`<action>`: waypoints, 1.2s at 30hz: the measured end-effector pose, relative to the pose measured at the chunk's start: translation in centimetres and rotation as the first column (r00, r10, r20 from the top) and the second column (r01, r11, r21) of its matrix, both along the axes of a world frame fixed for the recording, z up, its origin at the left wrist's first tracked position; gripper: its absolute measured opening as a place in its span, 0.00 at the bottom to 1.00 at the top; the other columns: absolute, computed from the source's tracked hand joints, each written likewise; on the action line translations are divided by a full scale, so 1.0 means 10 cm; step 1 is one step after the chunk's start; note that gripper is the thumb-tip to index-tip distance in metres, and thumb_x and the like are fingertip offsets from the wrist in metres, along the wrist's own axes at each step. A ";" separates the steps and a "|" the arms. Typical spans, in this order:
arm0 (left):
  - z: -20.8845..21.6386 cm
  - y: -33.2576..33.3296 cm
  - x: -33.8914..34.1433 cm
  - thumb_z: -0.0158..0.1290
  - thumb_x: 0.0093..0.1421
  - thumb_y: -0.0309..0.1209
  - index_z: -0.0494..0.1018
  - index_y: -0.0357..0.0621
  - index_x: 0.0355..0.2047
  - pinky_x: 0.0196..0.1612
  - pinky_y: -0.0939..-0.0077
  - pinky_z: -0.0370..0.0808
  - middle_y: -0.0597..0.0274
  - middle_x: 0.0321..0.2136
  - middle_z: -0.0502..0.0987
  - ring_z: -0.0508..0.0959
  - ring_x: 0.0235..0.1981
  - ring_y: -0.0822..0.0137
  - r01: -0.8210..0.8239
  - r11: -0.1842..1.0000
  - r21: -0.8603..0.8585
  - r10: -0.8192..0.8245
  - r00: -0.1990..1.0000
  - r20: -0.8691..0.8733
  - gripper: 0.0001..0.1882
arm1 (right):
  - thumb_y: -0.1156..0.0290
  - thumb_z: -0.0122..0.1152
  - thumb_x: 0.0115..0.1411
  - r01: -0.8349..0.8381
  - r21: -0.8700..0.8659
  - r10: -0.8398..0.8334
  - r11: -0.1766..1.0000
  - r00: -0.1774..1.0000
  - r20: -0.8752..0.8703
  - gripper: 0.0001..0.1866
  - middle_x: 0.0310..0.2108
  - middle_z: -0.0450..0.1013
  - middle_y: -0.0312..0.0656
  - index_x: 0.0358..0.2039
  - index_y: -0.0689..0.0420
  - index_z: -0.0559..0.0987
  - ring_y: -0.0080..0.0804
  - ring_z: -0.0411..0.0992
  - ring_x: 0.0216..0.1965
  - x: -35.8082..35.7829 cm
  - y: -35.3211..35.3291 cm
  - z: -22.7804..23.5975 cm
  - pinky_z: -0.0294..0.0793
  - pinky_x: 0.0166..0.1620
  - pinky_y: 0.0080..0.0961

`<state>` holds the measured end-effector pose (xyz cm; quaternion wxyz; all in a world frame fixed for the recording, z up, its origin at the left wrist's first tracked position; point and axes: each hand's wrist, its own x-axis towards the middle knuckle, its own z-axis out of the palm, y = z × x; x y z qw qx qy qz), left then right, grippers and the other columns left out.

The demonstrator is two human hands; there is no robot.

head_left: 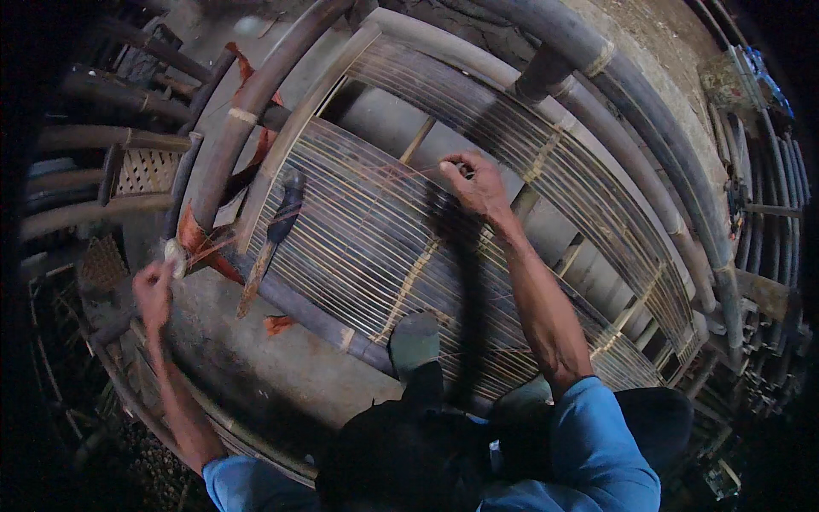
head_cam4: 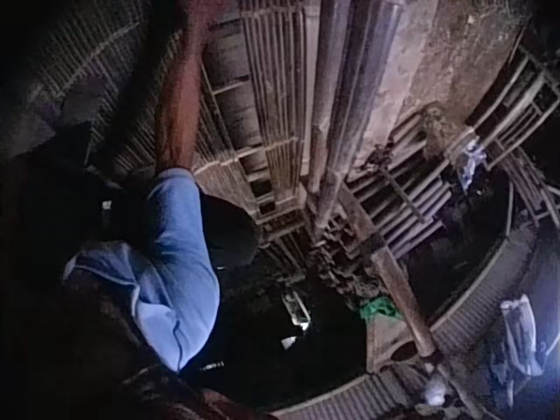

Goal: The person weaves thin bamboo strips into a screen by hand, threading a long piece of cord around horizontal bamboo poles and through the vertical strips to secure them.

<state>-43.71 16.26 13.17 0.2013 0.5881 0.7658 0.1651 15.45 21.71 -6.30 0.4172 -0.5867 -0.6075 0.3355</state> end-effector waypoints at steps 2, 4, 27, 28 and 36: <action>0.22 -0.57 -0.78 0.60 0.63 0.45 0.79 0.36 0.28 0.32 0.65 0.71 0.58 0.20 0.77 0.71 0.21 0.66 -0.234 0.972 0.030 0.210 0.801 -0.560 0.21 | 0.55 0.64 0.62 0.076 -0.079 -0.075 0.994 0.997 0.008 0.19 0.27 0.78 0.42 0.43 0.59 0.83 0.32 0.74 0.30 -0.11 -0.10 -0.02 0.73 0.38 0.31; 0.46 -1.23 -1.33 0.59 0.62 0.44 0.80 0.38 0.37 0.40 0.54 0.74 0.46 0.29 0.82 0.78 0.29 0.49 -0.439 0.889 0.130 0.285 0.308 -0.907 0.19 | 0.53 0.63 0.62 0.132 -0.149 -0.134 0.980 0.991 -0.006 0.20 0.30 0.80 0.48 0.43 0.57 0.84 0.40 0.79 0.32 -0.28 -0.14 0.01 0.76 0.41 0.36; -1.98 0.31 3.50 0.54 0.64 0.31 0.73 0.41 0.37 0.45 0.54 0.70 0.51 0.37 0.74 0.74 0.42 0.47 0.355 0.889 0.289 -0.248 0.905 -0.347 0.06 | 0.56 0.66 0.60 0.108 -0.477 -0.108 0.872 0.994 0.028 0.17 0.21 0.78 0.52 0.36 0.59 0.87 0.37 0.75 0.22 -0.25 -0.17 -0.01 0.73 0.31 0.35; -2.00 0.33 3.36 0.51 0.67 0.33 0.76 0.41 0.35 0.46 0.54 0.70 0.50 0.36 0.76 0.74 0.41 0.46 0.357 0.891 0.281 -0.258 0.907 -0.333 0.09 | 0.55 0.66 0.60 0.047 -0.497 -0.063 0.866 0.998 -0.015 0.18 0.23 0.79 0.54 0.36 0.59 0.87 0.42 0.78 0.26 -0.30 -0.15 0.04 0.75 0.34 0.37; -1.09 0.46 2.82 0.47 0.71 0.37 0.79 0.39 0.28 0.48 0.61 0.71 0.53 0.37 0.82 0.81 0.44 0.55 0.332 0.940 0.082 -0.335 0.843 0.422 0.19 | 0.55 0.65 0.60 0.074 -0.290 -0.028 0.954 0.987 0.160 0.18 0.29 0.79 0.55 0.34 0.59 0.86 0.48 0.79 0.31 -0.26 -0.18 0.04 0.76 0.38 0.37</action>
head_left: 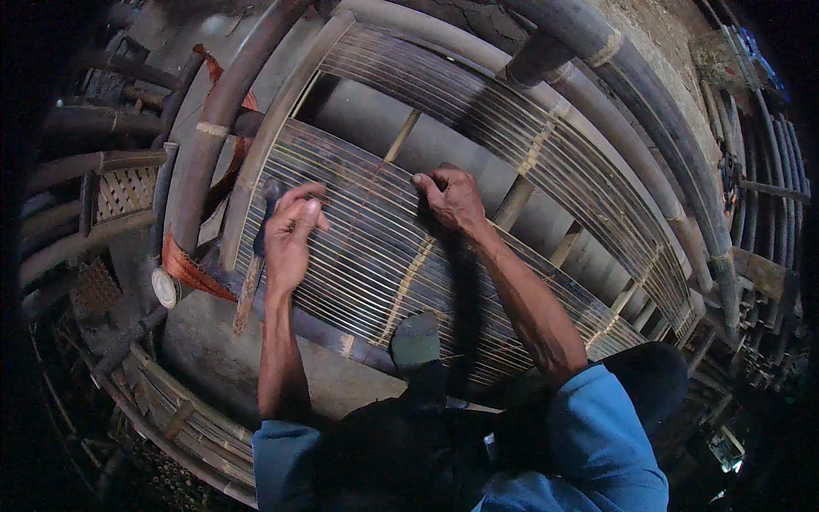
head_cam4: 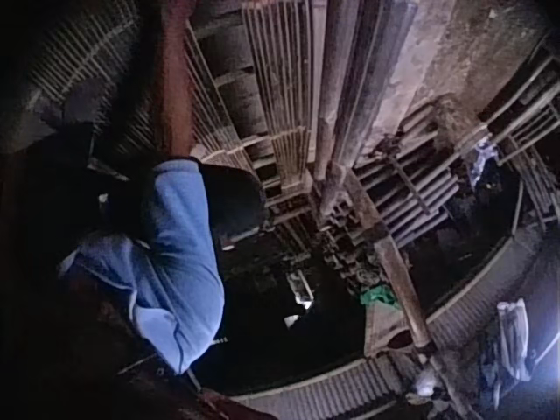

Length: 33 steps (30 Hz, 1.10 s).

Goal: The person weaves thin bamboo strips into a screen by hand, threading a long piece of cord around horizontal bamboo poles and through the vertical strips to secure them.

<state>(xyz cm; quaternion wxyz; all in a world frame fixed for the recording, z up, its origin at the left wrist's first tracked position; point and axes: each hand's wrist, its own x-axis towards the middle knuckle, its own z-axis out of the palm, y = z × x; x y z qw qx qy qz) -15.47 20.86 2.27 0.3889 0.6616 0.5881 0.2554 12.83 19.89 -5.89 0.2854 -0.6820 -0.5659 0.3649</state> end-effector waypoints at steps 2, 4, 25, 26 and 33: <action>0.23 0.04 0.11 0.45 0.73 0.36 0.78 0.37 0.29 0.47 0.67 0.70 0.55 0.36 0.80 0.77 0.40 0.63 0.089 0.996 0.009 -0.085 0.909 0.408 0.20 | 0.56 0.65 0.61 -0.003 0.034 0.003 0.999 1.000 -0.012 0.17 0.29 0.79 0.55 0.34 0.59 0.86 0.49 0.79 0.31 0.00 0.01 -0.02 0.76 0.38 0.36; 0.33 0.06 0.06 0.44 0.73 0.35 0.75 0.37 0.27 0.44 0.70 0.70 0.56 0.33 0.78 0.74 0.35 0.67 0.113 0.990 0.086 -0.138 0.908 0.395 0.20 | 0.57 0.64 0.62 0.043 0.024 -0.039 0.999 0.990 -0.133 0.16 0.30 0.79 0.54 0.34 0.59 0.86 0.50 0.78 0.31 -0.08 0.00 -0.04 0.76 0.38 0.37; -0.27 -1.64 1.86 0.70 0.49 0.36 0.76 0.42 0.34 0.45 0.57 0.68 0.55 0.35 0.74 0.73 0.41 0.53 0.317 0.831 0.457 -0.228 0.944 -0.238 0.18 | 0.59 0.59 0.64 -0.477 -0.512 0.681 0.715 0.640 0.355 0.16 0.38 0.77 0.54 0.41 0.59 0.83 0.57 0.76 0.42 2.51 -1.55 1.82 0.76 0.48 0.47; -0.37 -1.79 2.08 0.70 0.49 0.36 0.77 0.41 0.37 0.46 0.58 0.68 0.55 0.36 0.74 0.74 0.41 0.53 0.353 0.825 0.440 -0.291 0.935 -0.205 0.19 | 0.57 0.59 0.65 -0.387 -0.523 0.605 0.759 0.716 0.349 0.18 0.38 0.78 0.55 0.41 0.60 0.83 0.57 0.76 0.42 2.66 -1.75 1.72 0.76 0.47 0.47; -0.94 -1.96 2.71 0.65 0.53 0.27 0.78 0.40 0.42 0.41 0.60 0.71 0.56 0.36 0.75 0.75 0.40 0.54 0.472 0.731 0.493 -0.430 0.879 -0.205 0.15 | 0.45 0.56 0.66 0.074 -0.378 -0.023 0.923 0.990 0.137 0.26 0.37 0.81 0.54 0.44 0.56 0.85 0.56 0.79 0.41 2.90 -2.78 0.42 0.76 0.47 0.45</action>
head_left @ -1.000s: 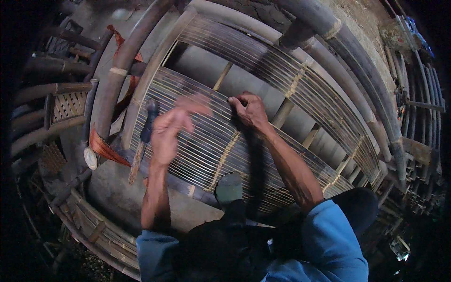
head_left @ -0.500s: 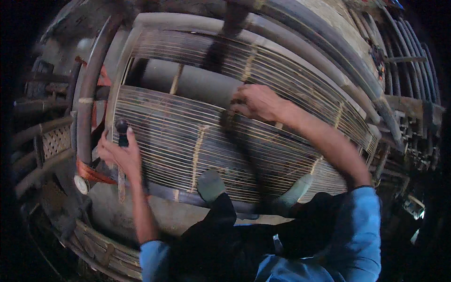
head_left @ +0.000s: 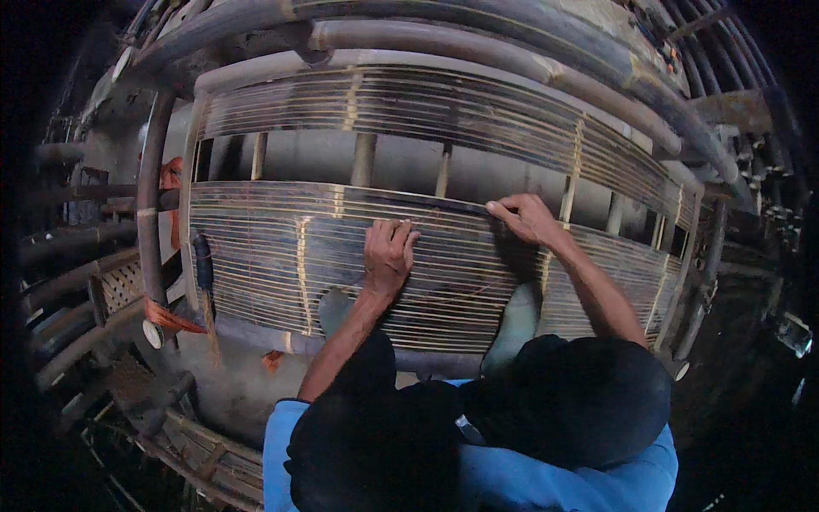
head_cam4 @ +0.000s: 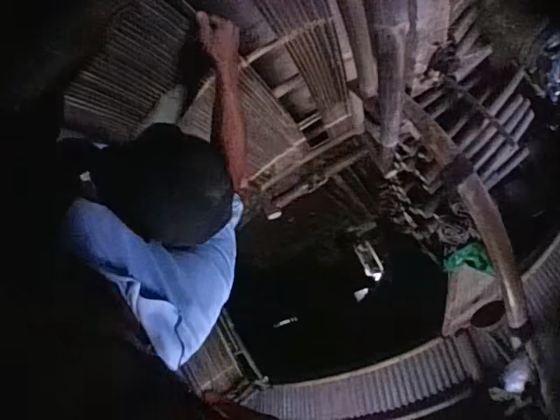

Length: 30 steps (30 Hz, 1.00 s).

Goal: The person weaves thin bamboo strips into a screen by hand, threading a long piece of cord around horizontal bamboo poles and through the vertical strips to secure them.

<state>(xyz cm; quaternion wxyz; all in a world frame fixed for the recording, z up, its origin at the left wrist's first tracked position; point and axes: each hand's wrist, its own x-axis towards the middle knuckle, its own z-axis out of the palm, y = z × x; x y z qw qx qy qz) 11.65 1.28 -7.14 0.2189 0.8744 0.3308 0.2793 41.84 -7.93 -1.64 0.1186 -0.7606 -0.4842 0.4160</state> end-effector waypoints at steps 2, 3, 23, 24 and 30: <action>0.11 -0.05 0.04 0.61 0.55 0.24 0.77 0.39 0.40 0.40 0.60 0.72 0.56 0.35 0.75 0.75 0.39 0.54 0.031 0.999 -0.013 -0.032 0.998 -0.053 0.12 | 0.44 0.57 0.65 0.131 -0.028 -0.132 0.991 0.987 -0.089 0.25 0.39 0.82 0.51 0.44 0.52 0.86 0.53 0.79 0.42 -0.15 -0.13 -0.08 0.76 0.49 0.43; 0.14 -0.04 0.05 0.60 0.55 0.23 0.77 0.39 0.39 0.40 0.60 0.72 0.56 0.34 0.75 0.75 0.39 0.54 0.030 1.000 -0.008 -0.031 0.996 -0.078 0.10 | 0.44 0.57 0.65 0.159 0.039 -0.158 0.986 0.987 -0.036 0.23 0.38 0.82 0.50 0.44 0.49 0.87 0.52 0.79 0.42 -0.19 -0.11 -0.04 0.76 0.48 0.44; 1.17 0.84 -0.79 0.53 0.67 0.33 0.74 0.41 0.35 0.44 0.70 0.76 0.60 0.32 0.81 0.80 0.37 0.65 -0.098 0.184 -0.978 0.333 0.942 -0.031 0.09 | 0.37 0.61 0.58 0.170 -0.062 -0.175 0.984 0.980 -0.093 0.27 0.39 0.83 0.41 0.44 0.44 0.87 0.41 0.80 0.41 -0.01 -0.05 -0.16 0.75 0.48 0.40; 1.29 1.03 -0.93 0.52 0.68 0.33 0.73 0.40 0.34 0.47 0.69 0.77 0.56 0.34 0.82 0.81 0.39 0.61 -0.103 0.222 -0.970 0.368 0.930 -0.014 0.09 | 0.37 0.61 0.58 0.177 -0.071 -0.183 0.982 0.979 -0.090 0.27 0.39 0.83 0.41 0.44 0.44 0.87 0.41 0.80 0.41 0.00 -0.04 -0.20 0.75 0.48 0.40; 1.70 2.03 -1.85 0.47 0.71 0.35 0.71 0.37 0.35 0.48 0.65 0.76 0.55 0.33 0.77 0.79 0.43 0.59 0.196 0.410 -0.891 0.673 0.594 0.440 0.13 | 0.46 0.66 0.58 0.269 0.162 -0.219 0.949 0.937 -0.272 0.23 0.41 0.82 0.44 0.47 0.47 0.84 0.40 0.80 0.44 -0.22 0.15 -0.34 0.77 0.50 0.36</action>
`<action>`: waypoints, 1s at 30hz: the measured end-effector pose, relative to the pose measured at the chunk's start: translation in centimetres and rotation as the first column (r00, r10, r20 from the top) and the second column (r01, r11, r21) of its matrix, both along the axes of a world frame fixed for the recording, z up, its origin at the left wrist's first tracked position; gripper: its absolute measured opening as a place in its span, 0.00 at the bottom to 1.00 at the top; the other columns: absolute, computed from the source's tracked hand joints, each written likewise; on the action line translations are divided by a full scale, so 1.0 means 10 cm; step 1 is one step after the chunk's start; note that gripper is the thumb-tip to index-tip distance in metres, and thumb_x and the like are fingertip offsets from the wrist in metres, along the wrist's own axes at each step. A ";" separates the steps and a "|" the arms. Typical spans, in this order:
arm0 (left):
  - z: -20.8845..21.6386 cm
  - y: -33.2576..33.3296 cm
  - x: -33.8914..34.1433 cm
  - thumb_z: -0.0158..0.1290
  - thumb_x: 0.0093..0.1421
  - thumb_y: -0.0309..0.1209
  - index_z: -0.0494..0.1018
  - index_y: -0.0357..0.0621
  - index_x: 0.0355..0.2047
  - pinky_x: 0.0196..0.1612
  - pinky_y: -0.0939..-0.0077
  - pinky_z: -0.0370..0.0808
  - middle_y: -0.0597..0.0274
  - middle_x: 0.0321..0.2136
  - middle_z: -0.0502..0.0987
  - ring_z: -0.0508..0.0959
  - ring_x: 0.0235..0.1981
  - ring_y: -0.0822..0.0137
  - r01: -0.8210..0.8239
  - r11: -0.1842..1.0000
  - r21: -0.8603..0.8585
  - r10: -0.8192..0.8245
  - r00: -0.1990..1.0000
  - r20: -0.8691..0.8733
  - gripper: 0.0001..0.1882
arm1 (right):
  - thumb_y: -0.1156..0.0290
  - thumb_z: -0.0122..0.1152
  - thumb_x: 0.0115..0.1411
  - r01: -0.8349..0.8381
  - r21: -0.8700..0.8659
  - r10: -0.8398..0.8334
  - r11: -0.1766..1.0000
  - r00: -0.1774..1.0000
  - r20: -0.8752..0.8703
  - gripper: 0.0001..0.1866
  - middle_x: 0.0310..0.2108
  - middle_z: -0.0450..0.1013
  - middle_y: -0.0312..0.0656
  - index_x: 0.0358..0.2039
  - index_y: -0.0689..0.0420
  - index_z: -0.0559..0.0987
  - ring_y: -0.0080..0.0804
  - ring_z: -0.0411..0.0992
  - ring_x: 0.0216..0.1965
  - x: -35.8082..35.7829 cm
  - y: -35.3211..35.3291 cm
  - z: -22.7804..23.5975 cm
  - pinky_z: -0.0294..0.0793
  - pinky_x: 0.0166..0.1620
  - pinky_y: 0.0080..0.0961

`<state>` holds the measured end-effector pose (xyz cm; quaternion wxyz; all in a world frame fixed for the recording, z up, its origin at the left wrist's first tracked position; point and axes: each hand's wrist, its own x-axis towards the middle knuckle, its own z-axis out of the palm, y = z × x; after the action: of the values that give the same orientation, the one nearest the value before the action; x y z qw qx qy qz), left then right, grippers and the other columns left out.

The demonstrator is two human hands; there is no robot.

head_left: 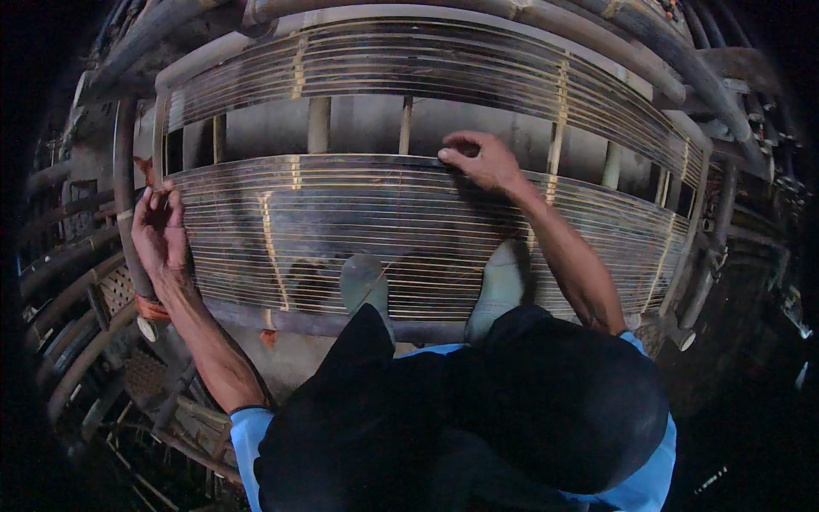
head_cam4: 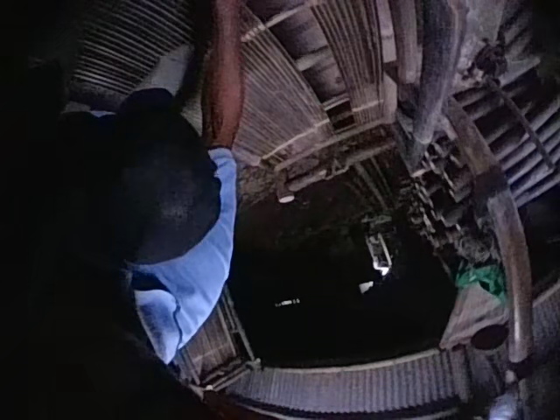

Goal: The person weaves thin bamboo strips into a screen by hand, threading a long piece of cord around horizontal bamboo poles and through the vertical strips to secure them.

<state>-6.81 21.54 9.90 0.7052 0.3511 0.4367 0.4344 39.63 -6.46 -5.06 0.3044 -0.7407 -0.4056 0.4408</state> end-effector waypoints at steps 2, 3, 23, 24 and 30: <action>0.11 -0.02 -0.11 0.45 0.72 0.37 0.72 0.38 0.36 0.41 0.71 0.73 0.57 0.32 0.76 0.77 0.37 0.66 0.080 0.992 -0.096 -0.089 0.992 -0.090 0.14 | 0.56 0.70 0.57 0.032 0.149 -0.034 0.988 0.999 0.008 0.20 0.42 0.79 0.45 0.48 0.46 0.83 0.42 0.77 0.43 -0.20 0.04 0.05 0.76 0.49 0.36; 0.13 -0.10 -0.12 0.45 0.72 0.37 0.72 0.38 0.37 0.37 0.73 0.70 0.59 0.32 0.76 0.74 0.32 0.70 0.136 0.990 -0.032 -0.140 0.975 -0.174 0.14 | 0.62 0.71 0.56 -0.106 0.349 0.048 0.931 0.984 0.171 0.19 0.42 0.77 0.43 0.49 0.47 0.83 0.41 0.75 0.43 -0.29 0.07 0.07 0.75 0.50 0.35; -1.18 -1.87 1.86 0.69 0.50 0.34 0.76 0.39 0.45 0.53 0.52 0.69 0.51 0.45 0.76 0.75 0.50 0.46 0.768 0.379 0.517 0.239 0.458 -0.856 0.24 | 0.73 0.65 0.48 -0.566 0.482 0.049 0.668 0.681 0.731 0.09 0.39 0.70 0.42 0.32 0.55 0.78 0.41 0.69 0.43 -0.77 0.44 -0.14 0.72 0.49 0.34; -1.27 -1.90 1.84 0.69 0.50 0.34 0.76 0.39 0.45 0.53 0.52 0.69 0.51 0.45 0.76 0.75 0.50 0.46 0.770 0.372 0.519 0.233 0.464 -0.855 0.24 | 0.72 0.66 0.49 -0.515 0.501 0.049 0.696 0.729 0.683 0.08 0.39 0.70 0.42 0.32 0.55 0.79 0.41 0.69 0.43 -0.79 0.44 -0.14 0.73 0.48 0.35; -1.51 -2.06 1.70 0.63 0.52 0.22 0.74 0.38 0.33 0.44 0.59 0.73 0.52 0.40 0.74 0.74 0.44 0.49 0.699 0.436 0.566 0.164 0.557 -0.814 0.10 | 0.61 0.68 0.58 -0.178 0.513 0.035 0.840 0.960 0.277 0.12 0.37 0.74 0.44 0.35 0.56 0.81 0.42 0.75 0.40 -0.62 0.35 -0.01 0.75 0.43 0.35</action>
<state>10.14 0.97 -5.25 0.2295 0.8753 0.3427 0.2522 33.39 -3.01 -5.14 0.4176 -0.6539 -0.5884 0.2278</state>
